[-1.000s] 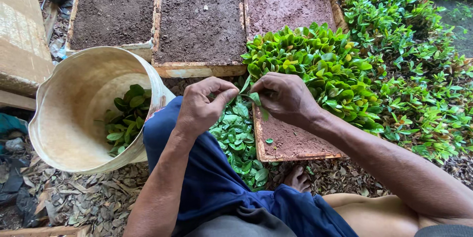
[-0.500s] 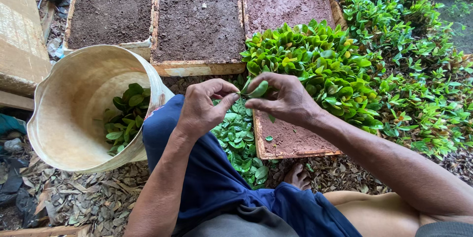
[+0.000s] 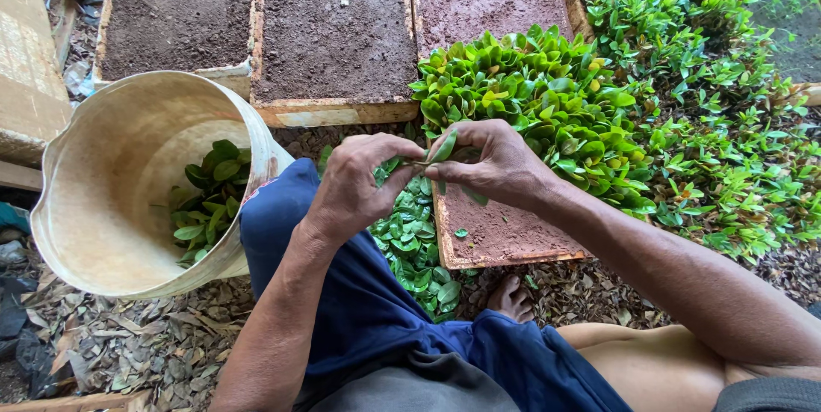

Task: The person takes green leaves from a bucket and places them into a soil-filled tray. The person repeatedly picks leaves and arranges them in the tray.

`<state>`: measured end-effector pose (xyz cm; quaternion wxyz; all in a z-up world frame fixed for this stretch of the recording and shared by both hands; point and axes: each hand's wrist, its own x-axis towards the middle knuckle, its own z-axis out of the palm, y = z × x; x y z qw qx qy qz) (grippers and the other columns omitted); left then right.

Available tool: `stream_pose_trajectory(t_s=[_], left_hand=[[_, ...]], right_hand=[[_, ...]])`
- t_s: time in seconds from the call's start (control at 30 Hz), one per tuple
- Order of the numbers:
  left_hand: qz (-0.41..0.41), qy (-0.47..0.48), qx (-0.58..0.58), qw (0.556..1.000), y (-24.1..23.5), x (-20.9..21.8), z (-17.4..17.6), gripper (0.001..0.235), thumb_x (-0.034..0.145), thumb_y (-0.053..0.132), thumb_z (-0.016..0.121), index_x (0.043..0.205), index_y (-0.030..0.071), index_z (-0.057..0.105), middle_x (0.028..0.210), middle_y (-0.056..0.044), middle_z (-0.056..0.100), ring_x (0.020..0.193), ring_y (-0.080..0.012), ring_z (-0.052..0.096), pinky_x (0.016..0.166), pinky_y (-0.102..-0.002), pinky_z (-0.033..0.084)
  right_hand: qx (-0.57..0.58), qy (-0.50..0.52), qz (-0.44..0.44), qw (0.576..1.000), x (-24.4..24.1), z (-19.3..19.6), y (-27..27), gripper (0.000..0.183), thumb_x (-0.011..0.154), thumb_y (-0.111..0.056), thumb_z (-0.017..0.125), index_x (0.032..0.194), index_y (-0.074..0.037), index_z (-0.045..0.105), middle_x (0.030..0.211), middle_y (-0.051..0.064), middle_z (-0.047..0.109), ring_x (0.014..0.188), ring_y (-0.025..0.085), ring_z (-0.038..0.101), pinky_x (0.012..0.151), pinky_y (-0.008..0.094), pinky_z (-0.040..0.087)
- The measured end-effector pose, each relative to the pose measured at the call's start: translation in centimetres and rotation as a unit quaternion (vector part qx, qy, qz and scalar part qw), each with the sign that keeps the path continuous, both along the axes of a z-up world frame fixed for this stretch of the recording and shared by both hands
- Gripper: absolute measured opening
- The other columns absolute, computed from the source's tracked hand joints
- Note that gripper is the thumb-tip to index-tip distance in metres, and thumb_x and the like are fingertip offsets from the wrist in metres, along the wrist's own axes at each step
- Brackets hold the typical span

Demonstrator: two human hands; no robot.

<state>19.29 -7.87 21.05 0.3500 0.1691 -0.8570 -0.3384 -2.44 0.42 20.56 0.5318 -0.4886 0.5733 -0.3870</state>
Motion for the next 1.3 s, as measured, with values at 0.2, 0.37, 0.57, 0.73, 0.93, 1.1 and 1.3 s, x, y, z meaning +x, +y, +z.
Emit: stream_pose_trajectory(t_s=[0.2, 0.37, 0.57, 0.73, 0.93, 1.1, 1.3], left_hand=[[0.107, -0.128, -0.133, 0.977, 0.1, -0.1, -2.3, 0.002, 0.089, 0.010, 0.073, 0.091, 0.009, 0.072, 0.084, -0.007, 0.071, 0.083, -0.0264, 0.068, 0.090, -0.043, 0.046], [0.179, -0.269, -0.206, 0.924, -0.6, 0.2, -3.6, 0.020, 0.082, 0.003, 0.067, 0.097, 0.012, 0.075, 0.087, -0.006, 0.070, 0.085, -0.0230, 0.068, 0.094, -0.050, 0.041], [0.028, -0.114, -0.086, 0.989, 0.0, 0.0, -3.0, 0.030, 0.087, 0.021, 0.075, 0.114, 0.008, 0.072, 0.090, -0.003, 0.070, 0.088, -0.0225, 0.067, 0.101, -0.055, 0.035], [0.041, -0.118, -0.101, 0.987, 0.0, -0.8, -2.4, 0.008, 0.094, 0.020, 0.074, 0.100, 0.015, 0.074, 0.087, 0.001, 0.070, 0.088, -0.0192, 0.066, 0.106, -0.049, 0.039], [0.049, -0.075, -0.112, 0.990, 0.0, -1.3, -1.9, 0.010, 0.094, 0.019, 0.075, 0.103, 0.014, 0.074, 0.087, -0.001, 0.069, 0.089, -0.0218, 0.067, 0.100, -0.045, 0.039], [0.064, -0.028, -0.068, 0.995, -0.4, -2.7, -2.4, 0.006, 0.097, 0.018, 0.076, 0.102, 0.014, 0.075, 0.095, 0.000, 0.074, 0.092, -0.0202, 0.068, 0.099, -0.043, 0.039], [0.038, 0.044, 0.091, 0.994, -1.8, -7.0, -4.3, 0.006, 0.097, 0.014, 0.075, 0.102, 0.012, 0.077, 0.094, -0.001, 0.077, 0.083, -0.0124, 0.071, 0.076, -0.033, 0.055]], right_hand=[[-0.037, 0.086, -0.012, 0.996, 0.0, -0.4, 0.1, 0.012, 0.091, -0.016, 0.077, 0.096, -0.006, 0.078, 0.073, -0.003, 0.069, 0.063, 0.002, 0.056, 0.053, 0.023, 0.045], [-0.033, 0.109, -0.026, 0.993, -1.4, -0.8, 0.1, 0.012, 0.092, -0.017, 0.076, 0.096, -0.007, 0.079, 0.072, -0.004, 0.070, 0.062, 0.001, 0.056, 0.053, 0.021, 0.046], [0.054, 0.030, -0.003, 0.998, -1.5, -0.9, 0.2, 0.017, 0.093, -0.020, 0.076, 0.100, -0.004, 0.078, 0.073, 0.000, 0.072, 0.060, 0.005, 0.057, 0.052, 0.024, 0.044], [-0.204, 0.170, 0.016, 0.964, -0.7, 0.8, 0.3, 0.079, 0.076, -0.036, 0.089, 0.140, -0.008, 0.052, 0.118, 0.006, 0.066, 0.103, 0.015, 0.065, 0.084, 0.034, 0.051], [-0.331, 0.520, 0.069, 0.784, -0.1, 2.2, 0.0, 0.050, 0.071, -0.029, 0.089, 0.116, -0.017, 0.070, 0.113, 0.003, 0.076, 0.116, 0.023, 0.069, 0.094, 0.052, 0.051], [-0.268, 0.370, 0.043, 0.889, -2.7, 2.0, 0.3, 0.029, 0.089, -0.021, 0.085, 0.115, -0.012, 0.074, 0.110, 0.007, 0.077, 0.097, 0.020, 0.076, 0.085, 0.034, 0.062], [-0.302, 0.397, -0.004, 0.867, -6.2, 2.4, 1.4, 0.024, 0.094, -0.015, 0.085, 0.114, -0.005, 0.075, 0.110, 0.011, 0.077, 0.094, 0.018, 0.077, 0.083, 0.031, 0.062]])
